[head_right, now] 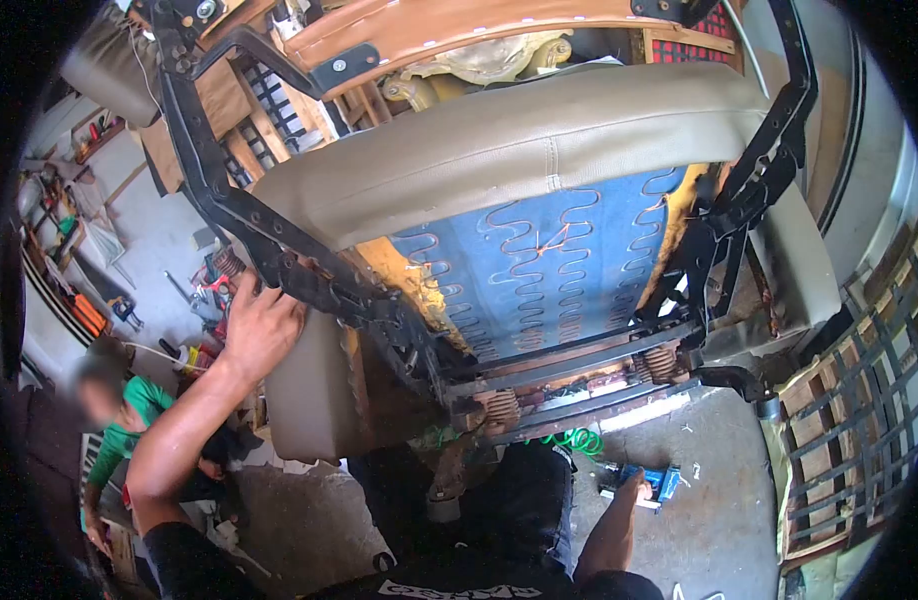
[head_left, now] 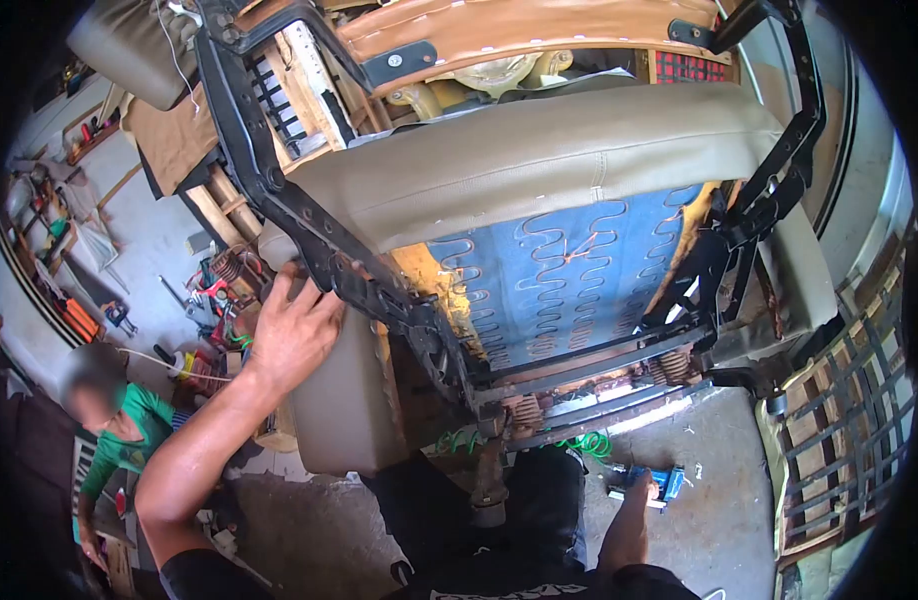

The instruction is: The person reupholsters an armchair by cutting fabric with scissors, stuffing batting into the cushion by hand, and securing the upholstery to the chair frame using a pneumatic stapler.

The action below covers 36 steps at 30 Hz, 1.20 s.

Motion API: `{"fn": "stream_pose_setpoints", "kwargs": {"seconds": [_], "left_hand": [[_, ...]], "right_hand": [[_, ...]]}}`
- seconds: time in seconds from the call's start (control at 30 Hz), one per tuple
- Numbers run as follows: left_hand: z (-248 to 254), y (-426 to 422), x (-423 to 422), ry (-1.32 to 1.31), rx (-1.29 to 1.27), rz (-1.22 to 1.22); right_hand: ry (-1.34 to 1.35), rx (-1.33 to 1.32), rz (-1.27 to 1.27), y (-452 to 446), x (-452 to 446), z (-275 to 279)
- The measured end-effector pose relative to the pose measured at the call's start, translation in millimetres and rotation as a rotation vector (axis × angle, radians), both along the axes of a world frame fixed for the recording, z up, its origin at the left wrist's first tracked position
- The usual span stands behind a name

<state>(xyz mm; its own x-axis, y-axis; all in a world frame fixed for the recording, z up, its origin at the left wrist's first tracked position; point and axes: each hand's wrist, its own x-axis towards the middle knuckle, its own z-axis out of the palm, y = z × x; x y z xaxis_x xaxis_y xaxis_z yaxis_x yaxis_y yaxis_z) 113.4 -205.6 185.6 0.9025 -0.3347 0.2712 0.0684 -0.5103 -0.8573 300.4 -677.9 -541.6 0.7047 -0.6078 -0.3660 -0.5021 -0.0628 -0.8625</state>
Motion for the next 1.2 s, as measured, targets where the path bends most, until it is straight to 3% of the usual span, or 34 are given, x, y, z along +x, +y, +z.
{"fn": "stream_pose_setpoints", "kwargs": {"seconds": [0.33, 0.5, 0.57, 0.7, 0.73, 0.77, 0.83, 0.9, 0.97, 1.03, 1.07, 1.1, 1.17, 1.2], "left_hand": [[-3.0, 1.1, -6.6, -0.006, -0.036, 0.070], [-4.2, 6.5, -6.0, -0.045, 0.067, 0.037], [-1.1, 5.9, -8.1, -0.069, 0.045, -0.014], [4.0, 7.9, -9.2, -0.042, -0.015, -0.052], [3.9, 10.7, -8.3, -0.042, -0.026, -0.075], [3.9, 13.2, -8.0, -0.037, -0.037, -0.099], [7.6, 18.8, -9.8, -0.010, -0.038, -0.126], [5.4, 28.4, -5.6, -0.016, -0.078, -0.185], [2.4, 36.2, -3.2, -0.044, -0.066, -0.262], [8.1, 39.6, -3.7, 0.030, -0.151, -0.220], [10.7, 40.2, -4.1, 0.059, -0.166, -0.194], [11.9, 42.1, -3.7, 0.051, -0.163, -0.214], [10.0, 47.2, -2.2, 0.039, -0.220, -0.269], [9.4, 50.4, -0.2, 0.030, -0.213, -0.281]], "right_hand": [[0.033, 0.229, -0.167, -4.3, -12.7, 82.1], [-0.042, 0.398, -0.352, -27.0, -33.7, 122.2], [-0.118, 0.480, -0.441, -35.5, -41.0, 156.0], [-0.451, 0.608, -0.528, -46.5, -56.4, 281.0], [-0.665, 0.595, -0.458, -65.0, -51.5, 288.5], [-0.830, 0.403, -0.321, -36.9, -74.3, 379.9], [-0.988, 0.258, -0.142, -15.2, -99.0, 483.1], [-1.089, 0.587, 0.033, 10.9, -127.1, 567.6], [-1.222, 0.678, 0.507, 48.0, -157.0, 625.6], [-1.178, 0.750, 0.982, 95.8, -183.2, 668.1], [-1.163, 0.513, 0.844, 123.4, -200.6, 677.5], [-1.161, 0.457, 0.728, 153.4, -213.1, 676.2], [-0.934, 0.585, 1.056, 182.7, -215.2, 669.1], [-0.880, 0.511, 1.172, 201.1, -214.0, 668.3]]}}
